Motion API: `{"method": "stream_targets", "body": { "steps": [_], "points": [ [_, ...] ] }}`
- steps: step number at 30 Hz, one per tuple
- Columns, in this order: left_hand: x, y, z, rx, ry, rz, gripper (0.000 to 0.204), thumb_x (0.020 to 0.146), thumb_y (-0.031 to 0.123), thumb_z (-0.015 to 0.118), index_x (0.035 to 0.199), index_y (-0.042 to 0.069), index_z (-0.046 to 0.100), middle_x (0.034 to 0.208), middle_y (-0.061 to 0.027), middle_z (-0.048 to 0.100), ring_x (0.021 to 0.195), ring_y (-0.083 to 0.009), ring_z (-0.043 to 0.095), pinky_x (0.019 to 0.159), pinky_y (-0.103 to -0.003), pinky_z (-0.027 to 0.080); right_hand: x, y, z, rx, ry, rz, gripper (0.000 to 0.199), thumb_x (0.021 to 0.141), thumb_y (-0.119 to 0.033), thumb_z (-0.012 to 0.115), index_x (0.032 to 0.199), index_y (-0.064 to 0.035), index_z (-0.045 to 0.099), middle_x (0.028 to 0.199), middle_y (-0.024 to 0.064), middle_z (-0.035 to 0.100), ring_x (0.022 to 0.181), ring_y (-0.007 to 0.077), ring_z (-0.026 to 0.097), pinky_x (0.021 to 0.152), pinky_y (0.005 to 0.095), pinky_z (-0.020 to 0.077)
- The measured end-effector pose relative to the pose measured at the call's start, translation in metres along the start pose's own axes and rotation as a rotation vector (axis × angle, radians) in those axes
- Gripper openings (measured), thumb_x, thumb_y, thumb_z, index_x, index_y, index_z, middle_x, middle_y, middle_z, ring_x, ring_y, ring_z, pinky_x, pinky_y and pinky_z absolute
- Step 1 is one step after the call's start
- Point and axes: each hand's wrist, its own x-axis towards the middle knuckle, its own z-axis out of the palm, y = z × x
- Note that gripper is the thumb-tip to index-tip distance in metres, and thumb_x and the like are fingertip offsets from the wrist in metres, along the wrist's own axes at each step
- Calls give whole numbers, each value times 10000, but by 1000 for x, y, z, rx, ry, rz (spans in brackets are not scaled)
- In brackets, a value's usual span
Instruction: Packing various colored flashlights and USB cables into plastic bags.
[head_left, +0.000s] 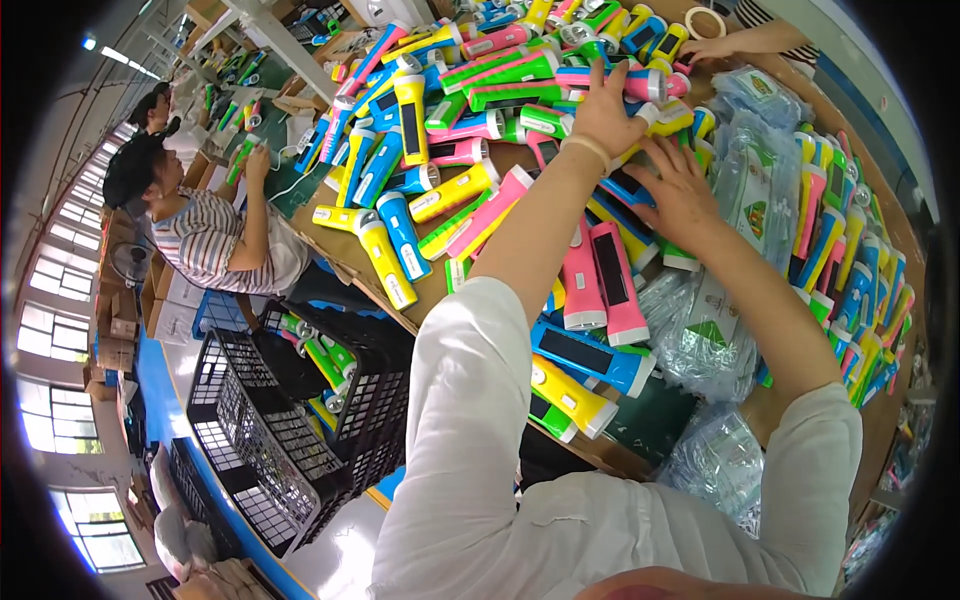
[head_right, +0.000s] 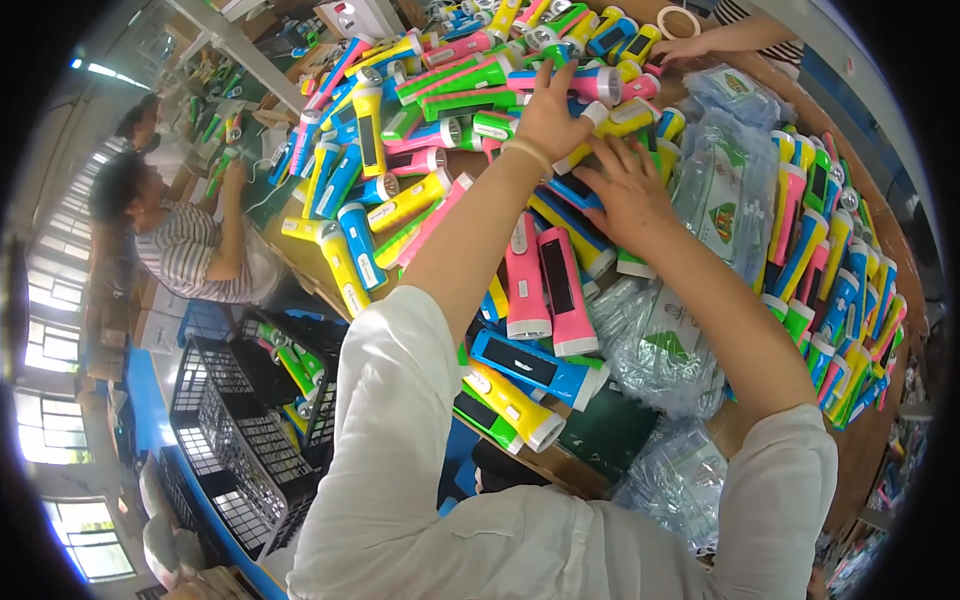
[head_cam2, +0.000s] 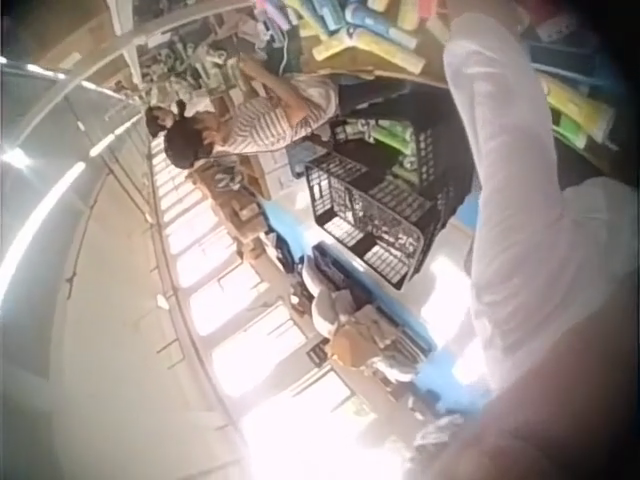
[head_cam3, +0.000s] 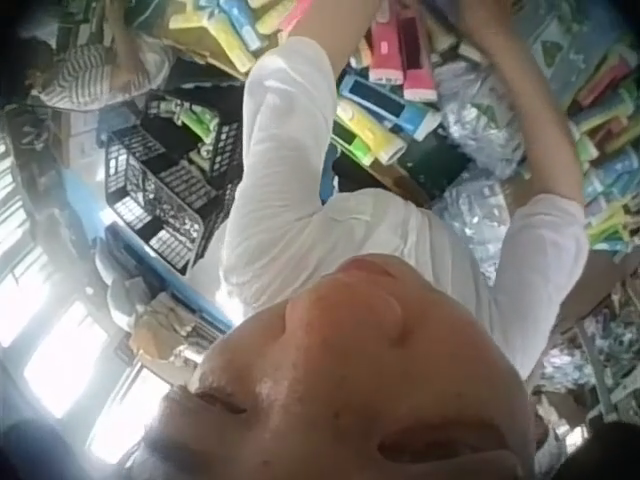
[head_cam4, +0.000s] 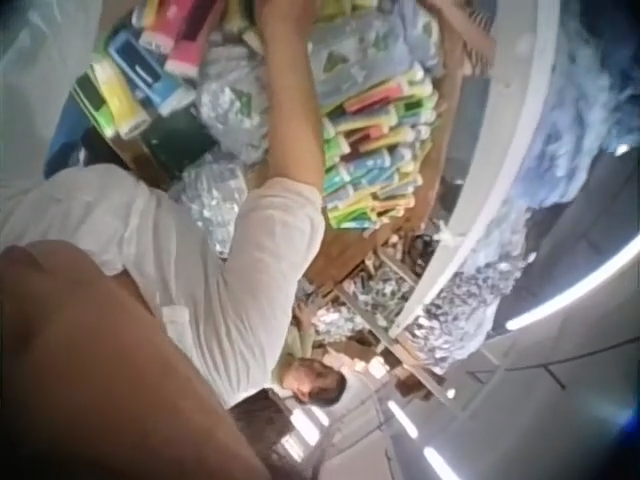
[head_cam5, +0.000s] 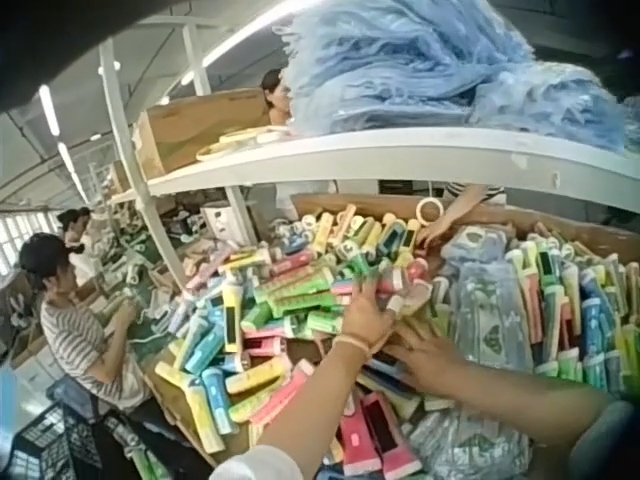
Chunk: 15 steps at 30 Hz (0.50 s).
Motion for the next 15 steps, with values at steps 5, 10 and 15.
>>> {"method": "stream_targets", "body": {
  "steps": [5, 10, 15],
  "points": [
    [-25, -47, -77, 252, 430, 301, 505, 802, 239, 775, 1229, 29, 605, 1259, -216, 603, 1109, -420, 603, 947, -484, 491, 17, 6, -8, -29, -29, 115, 606, 752, -279, 838, 1288, -126, 600, 1600, 52, 275, 1472, 325, 279, 1166, 607, 281],
    [-119, -191, -224, 641, 726, -190, 509, 852, 326, 722, 1254, 39, 600, 1297, -195, 599, 1178, -412, 557, 984, -528, 446, 23, 10, 2, 32, 18, 102, 550, 752, -285, 843, 1214, -92, 615, 1611, 68, 254, 1471, 323, 283, 1154, 597, 302],
    [-196, -288, -317, 539, 505, -902, 674, 902, 579, 528, 1475, 226, 493, 1578, -104, 384, 1445, -425, 307, 1152, -569, 266, 22, 0, 10, 74, 25, 64, 472, 772, -256, 826, 1167, -76, 639, 1615, 105, 237, 1460, 339, 310, 1143, 588, 312]
  ]
}}
